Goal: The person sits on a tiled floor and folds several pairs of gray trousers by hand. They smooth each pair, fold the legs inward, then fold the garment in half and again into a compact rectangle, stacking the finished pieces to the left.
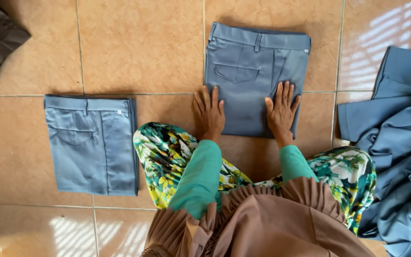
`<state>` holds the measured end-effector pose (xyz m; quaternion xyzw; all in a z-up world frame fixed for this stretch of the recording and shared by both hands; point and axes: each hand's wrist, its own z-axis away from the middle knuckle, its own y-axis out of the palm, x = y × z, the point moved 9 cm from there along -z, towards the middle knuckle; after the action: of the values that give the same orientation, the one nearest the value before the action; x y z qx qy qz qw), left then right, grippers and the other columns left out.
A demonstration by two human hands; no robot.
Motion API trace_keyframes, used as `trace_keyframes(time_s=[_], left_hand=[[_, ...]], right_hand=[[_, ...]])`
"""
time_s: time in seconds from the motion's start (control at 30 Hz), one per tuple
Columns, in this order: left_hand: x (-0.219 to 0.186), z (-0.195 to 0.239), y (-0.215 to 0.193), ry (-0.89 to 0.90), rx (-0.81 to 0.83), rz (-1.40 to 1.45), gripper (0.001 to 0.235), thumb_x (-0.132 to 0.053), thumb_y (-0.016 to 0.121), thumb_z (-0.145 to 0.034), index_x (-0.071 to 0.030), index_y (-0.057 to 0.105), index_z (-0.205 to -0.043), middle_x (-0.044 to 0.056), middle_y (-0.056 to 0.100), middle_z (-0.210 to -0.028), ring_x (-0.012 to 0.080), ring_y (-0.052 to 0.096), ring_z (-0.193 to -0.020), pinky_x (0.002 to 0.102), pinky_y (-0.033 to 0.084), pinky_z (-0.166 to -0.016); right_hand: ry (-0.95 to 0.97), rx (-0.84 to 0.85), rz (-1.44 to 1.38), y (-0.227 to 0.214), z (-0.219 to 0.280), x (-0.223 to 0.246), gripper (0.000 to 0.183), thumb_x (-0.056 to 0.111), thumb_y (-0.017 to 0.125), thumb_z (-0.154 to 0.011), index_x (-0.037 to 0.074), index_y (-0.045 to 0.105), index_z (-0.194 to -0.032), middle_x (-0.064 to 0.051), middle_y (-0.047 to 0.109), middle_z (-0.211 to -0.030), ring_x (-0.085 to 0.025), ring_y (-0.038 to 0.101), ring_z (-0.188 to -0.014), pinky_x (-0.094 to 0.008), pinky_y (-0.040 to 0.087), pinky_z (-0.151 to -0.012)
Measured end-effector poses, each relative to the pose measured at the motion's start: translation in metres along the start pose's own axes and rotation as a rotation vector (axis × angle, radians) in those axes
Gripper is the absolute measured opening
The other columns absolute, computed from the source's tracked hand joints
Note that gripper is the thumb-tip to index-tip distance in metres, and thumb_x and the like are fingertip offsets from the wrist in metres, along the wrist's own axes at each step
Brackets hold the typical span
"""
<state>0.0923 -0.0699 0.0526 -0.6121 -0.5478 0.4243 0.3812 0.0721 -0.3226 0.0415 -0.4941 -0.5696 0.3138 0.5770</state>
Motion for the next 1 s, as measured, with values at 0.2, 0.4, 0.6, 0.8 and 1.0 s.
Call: trace_keyframes(time_s=[0.2,0.4,0.6,0.8,1.0], left_hand=[[0.091,0.035,0.056,-0.347,0.133,0.653,0.028,-0.002,0.057,-0.095,-0.017,0.071,-0.115,0.009,0.066,-0.106,0.0366,0.072,-0.096,0.045,0.058,-0.083],[0.096,0.088,0.139,-0.336,0.688,0.469,0.021,-0.032,0.087,-0.075,-0.019,0.082,-0.091,0.009,0.074,-0.083,0.0308,0.077,-0.078,0.037,0.064,-0.059],[0.081,0.109,0.196,0.356,0.756,-0.048,0.019,-0.038,0.08,-0.084,-0.019,0.083,-0.088,0.006,0.076,-0.091,0.028,0.076,-0.091,0.039,0.065,-0.078],[0.097,0.082,0.132,-0.258,0.796,0.479,0.023,-0.025,0.087,-0.074,-0.008,0.08,-0.086,0.014,0.077,-0.09,0.0341,0.075,-0.096,0.045,0.063,-0.082],[0.098,0.082,0.138,-0.236,0.785,0.423,0.02,-0.028,0.086,-0.074,-0.011,0.081,-0.084,0.014,0.077,-0.089,0.0338,0.075,-0.097,0.043,0.064,-0.08]], right_hand=[[-0.02,-0.402,-0.287,0.005,0.015,-0.126,0.033,0.005,0.082,-0.092,0.031,0.078,-0.113,0.001,0.075,-0.115,-0.019,0.072,-0.104,-0.029,0.055,-0.091],[0.684,0.176,-1.1,0.049,0.074,-0.209,0.019,0.001,0.066,-0.096,0.003,0.07,-0.114,-0.017,0.067,-0.092,-0.025,0.072,-0.07,-0.038,0.062,-0.051],[0.75,0.399,-1.092,0.036,0.086,-0.192,0.029,0.005,0.074,-0.089,-0.002,0.065,-0.116,-0.012,0.062,-0.068,-0.021,0.066,-0.048,-0.027,0.053,-0.038],[0.757,0.448,-0.986,0.009,0.089,-0.166,0.023,0.009,0.075,-0.089,0.001,0.068,-0.109,-0.009,0.06,-0.076,-0.015,0.06,-0.051,-0.025,0.047,-0.039],[0.74,0.53,-0.864,0.038,0.094,-0.194,0.031,0.017,0.082,-0.089,-0.002,0.07,-0.109,-0.019,0.064,-0.074,-0.015,0.053,-0.047,-0.029,0.038,-0.037]])
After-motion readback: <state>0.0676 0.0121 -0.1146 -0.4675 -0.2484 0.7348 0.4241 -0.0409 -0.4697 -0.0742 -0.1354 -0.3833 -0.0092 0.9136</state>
